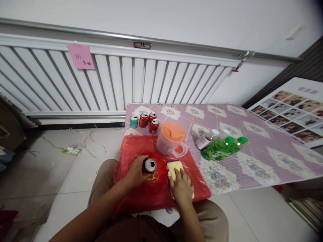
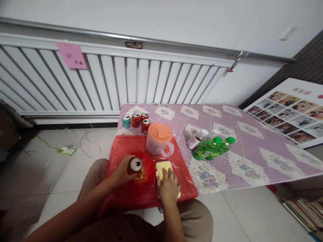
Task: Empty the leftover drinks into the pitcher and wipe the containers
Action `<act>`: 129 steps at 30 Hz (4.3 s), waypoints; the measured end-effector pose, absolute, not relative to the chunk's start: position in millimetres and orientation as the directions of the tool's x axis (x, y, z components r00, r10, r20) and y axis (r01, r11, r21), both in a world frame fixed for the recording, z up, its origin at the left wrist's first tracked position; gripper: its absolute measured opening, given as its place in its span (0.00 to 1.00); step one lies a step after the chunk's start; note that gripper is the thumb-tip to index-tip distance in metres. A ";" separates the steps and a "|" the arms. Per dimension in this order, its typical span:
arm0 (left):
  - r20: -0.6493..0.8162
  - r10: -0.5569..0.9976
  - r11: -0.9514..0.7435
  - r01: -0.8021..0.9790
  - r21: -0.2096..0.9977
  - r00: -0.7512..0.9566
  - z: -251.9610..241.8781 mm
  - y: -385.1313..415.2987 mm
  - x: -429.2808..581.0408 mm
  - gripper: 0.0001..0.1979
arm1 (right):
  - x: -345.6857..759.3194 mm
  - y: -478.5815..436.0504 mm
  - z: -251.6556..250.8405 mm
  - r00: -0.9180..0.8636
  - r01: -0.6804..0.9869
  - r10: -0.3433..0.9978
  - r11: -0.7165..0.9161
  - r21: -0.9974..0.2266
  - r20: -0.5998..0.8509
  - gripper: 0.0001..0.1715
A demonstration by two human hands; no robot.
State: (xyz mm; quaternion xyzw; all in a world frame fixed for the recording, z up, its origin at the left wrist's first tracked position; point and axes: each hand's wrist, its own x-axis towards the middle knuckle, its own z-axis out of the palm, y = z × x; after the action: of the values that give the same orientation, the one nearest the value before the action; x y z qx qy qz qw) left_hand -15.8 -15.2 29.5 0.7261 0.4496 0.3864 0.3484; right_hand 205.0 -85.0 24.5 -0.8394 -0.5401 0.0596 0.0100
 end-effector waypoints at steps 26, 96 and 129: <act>0.077 0.956 -0.152 0.251 0.956 0.284 34.0 -18.5 -13.6 0.36 | 206.1 -85.6 26.6 0.401 0.907 0.908 -0.412 -0.082 -0.120 0.29; 0.100 0.958 -0.178 0.287 0.941 0.269 37.1 -8.3 -21.4 0.30 | 147.0 -105.2 76.0 0.037 0.893 0.999 -0.028 -0.449 0.011 0.33; 0.130 0.964 -0.184 0.231 0.955 0.232 24.3 -3.1 -15.8 0.29 | 142.5 -108.6 74.2 0.011 0.865 1.000 -0.001 -0.501 0.017 0.32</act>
State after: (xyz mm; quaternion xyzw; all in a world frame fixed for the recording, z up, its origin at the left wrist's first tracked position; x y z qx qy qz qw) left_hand -15.8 -3.1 24.3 0.6483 0.4607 0.4145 0.4422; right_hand 142.5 -108.6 74.2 -0.6851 -0.6806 0.1769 0.1903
